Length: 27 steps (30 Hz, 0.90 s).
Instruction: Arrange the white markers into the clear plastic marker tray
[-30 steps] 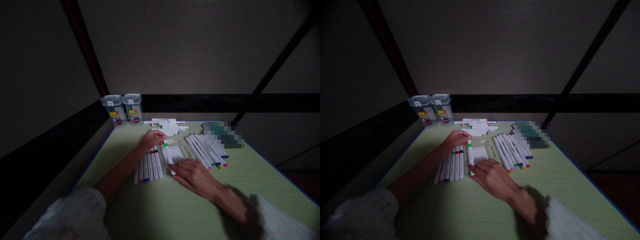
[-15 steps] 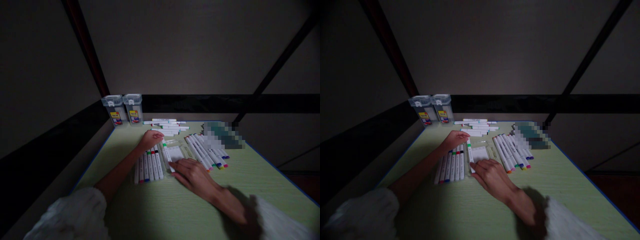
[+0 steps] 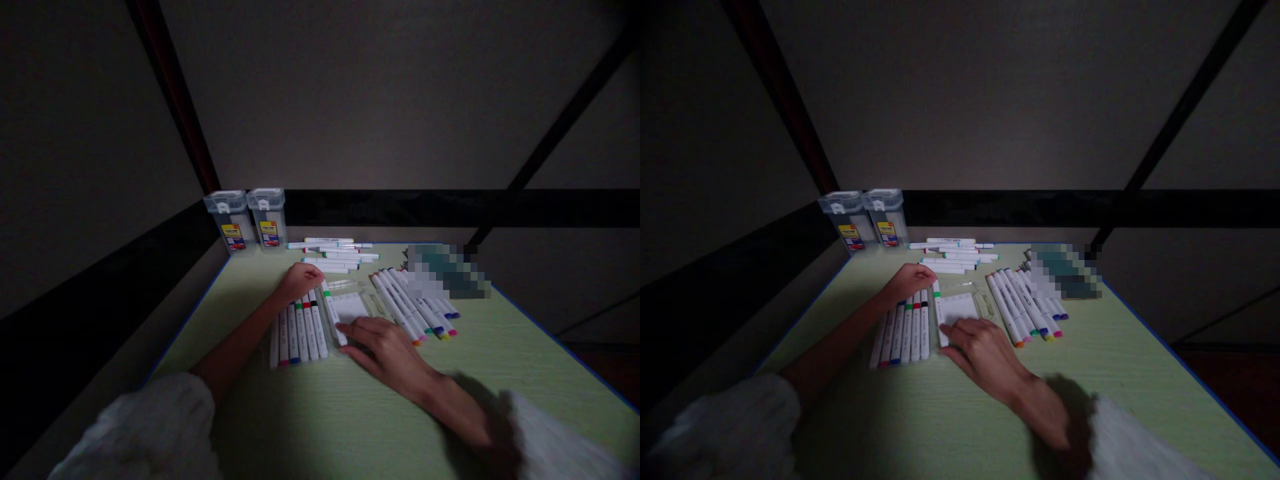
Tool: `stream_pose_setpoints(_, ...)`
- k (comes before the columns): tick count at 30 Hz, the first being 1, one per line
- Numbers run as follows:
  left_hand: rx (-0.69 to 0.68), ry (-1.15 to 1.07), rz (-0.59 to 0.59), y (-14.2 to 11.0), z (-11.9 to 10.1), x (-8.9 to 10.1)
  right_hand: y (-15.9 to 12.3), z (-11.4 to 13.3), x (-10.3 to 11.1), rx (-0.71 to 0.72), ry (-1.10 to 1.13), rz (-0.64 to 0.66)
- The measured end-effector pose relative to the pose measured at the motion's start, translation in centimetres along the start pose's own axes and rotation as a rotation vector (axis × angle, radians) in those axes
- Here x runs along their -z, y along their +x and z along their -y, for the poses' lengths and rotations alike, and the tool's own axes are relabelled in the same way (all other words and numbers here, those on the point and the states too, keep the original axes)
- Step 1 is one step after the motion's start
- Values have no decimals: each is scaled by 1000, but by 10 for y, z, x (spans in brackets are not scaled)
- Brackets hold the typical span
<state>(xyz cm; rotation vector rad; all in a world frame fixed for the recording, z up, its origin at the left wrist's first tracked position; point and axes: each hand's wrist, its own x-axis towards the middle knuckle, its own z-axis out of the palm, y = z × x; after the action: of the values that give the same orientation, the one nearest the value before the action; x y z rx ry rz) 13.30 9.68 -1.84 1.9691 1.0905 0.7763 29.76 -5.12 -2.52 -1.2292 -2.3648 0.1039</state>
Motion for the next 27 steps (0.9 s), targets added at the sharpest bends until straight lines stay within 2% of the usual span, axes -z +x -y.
stream_pose_setpoints(11,-47,102,30,2,9,0,0,0,0,1,61,20)
stream_pose_setpoints(27,-18,109,71,3,17,-2,1,-2,-1,19,110,63)
